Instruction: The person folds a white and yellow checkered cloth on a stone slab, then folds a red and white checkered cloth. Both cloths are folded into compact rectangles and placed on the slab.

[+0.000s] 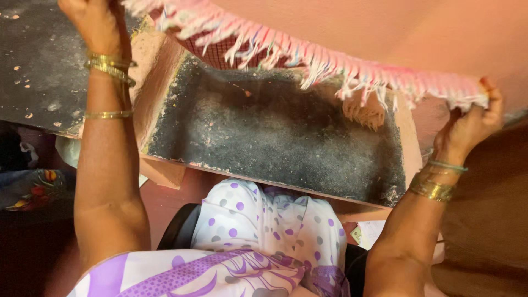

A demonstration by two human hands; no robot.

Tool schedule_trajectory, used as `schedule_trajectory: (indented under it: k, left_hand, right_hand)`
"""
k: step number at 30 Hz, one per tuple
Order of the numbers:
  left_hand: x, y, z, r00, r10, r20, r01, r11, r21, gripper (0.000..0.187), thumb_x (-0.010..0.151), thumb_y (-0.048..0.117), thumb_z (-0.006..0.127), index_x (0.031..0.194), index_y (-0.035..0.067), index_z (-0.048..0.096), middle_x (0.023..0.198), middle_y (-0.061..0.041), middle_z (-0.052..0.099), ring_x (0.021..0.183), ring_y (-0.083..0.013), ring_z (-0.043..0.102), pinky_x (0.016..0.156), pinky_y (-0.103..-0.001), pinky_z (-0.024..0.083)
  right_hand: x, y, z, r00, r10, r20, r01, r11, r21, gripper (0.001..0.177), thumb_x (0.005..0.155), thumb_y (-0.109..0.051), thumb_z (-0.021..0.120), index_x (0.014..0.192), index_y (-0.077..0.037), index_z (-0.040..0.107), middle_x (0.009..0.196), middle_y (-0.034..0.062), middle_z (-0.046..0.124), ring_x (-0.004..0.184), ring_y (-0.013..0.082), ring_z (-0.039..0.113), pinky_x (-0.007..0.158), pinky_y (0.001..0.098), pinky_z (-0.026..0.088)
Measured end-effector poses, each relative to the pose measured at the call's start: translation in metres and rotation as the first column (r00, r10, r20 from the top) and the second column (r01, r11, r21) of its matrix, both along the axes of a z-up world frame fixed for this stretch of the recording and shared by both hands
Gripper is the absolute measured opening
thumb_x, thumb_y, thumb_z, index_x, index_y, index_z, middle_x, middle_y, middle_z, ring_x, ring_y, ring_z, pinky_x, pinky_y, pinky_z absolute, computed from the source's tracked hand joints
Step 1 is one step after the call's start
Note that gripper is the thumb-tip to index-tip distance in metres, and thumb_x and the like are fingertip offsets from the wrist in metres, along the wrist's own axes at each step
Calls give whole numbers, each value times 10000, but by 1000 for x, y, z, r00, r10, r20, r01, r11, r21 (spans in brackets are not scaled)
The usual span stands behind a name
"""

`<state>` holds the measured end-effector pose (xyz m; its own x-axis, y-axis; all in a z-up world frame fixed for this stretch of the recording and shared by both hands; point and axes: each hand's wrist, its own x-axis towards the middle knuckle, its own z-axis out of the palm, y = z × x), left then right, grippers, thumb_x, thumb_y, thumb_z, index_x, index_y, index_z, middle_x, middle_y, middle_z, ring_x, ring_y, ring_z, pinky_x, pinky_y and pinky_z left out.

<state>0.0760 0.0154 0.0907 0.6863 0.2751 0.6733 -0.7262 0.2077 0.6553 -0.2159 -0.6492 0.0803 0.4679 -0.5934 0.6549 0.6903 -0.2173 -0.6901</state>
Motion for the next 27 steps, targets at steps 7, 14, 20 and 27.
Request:
schedule_trajectory:
  k: [7, 14, 20, 27]
  left_hand:
    - [-59, 58, -149, 948, 98, -303, 17, 934, 357, 128, 1057, -2, 626, 1023, -23, 747, 952, -57, 738, 794, -74, 645, 722, -231, 537]
    - [-93, 83, -295, 725, 415, -550, 112, 716, 689, 143, 1016, 142, 715, 989, 23, 790, 878, -166, 713, 720, -239, 622, 649, -374, 495]
    - [-100, 63, -282, 704, 690, -169, 149, 89, 985, 230, 815, 255, 783, 921, 52, 806, 898, -226, 740, 788, -398, 725, 742, -486, 581]
    - [-135, -147, -242, 935, 281, 215, -255, 115, 960, 357, 911, 318, 618, 1164, 74, 683, 1348, -140, 662, 1197, -335, 620, 1018, -597, 465]
  right_hand:
    - [-55, 3, -152, 784, -339, -520, 218, 935, -281, 189, 1010, 56, 618, 1137, 3, 746, 936, 49, 702, 727, 108, 566, 610, 242, 428]
    - [-96, 41, -239, 501, -622, -601, 100, 732, -674, 236, 936, -58, 596, 1054, -122, 790, 947, 167, 750, 830, 303, 702, 746, 407, 537]
    - [-110, 32, -244, 173, -653, -737, -200, 709, -676, 227, 883, -107, 642, 986, -198, 823, 943, 167, 760, 874, 350, 718, 787, 451, 555]
    - [-19, 25, -216, 538, -496, -681, 120, 845, -521, 324, 943, -208, 617, 1211, -50, 707, 1195, 178, 717, 1039, 343, 699, 903, 410, 542]
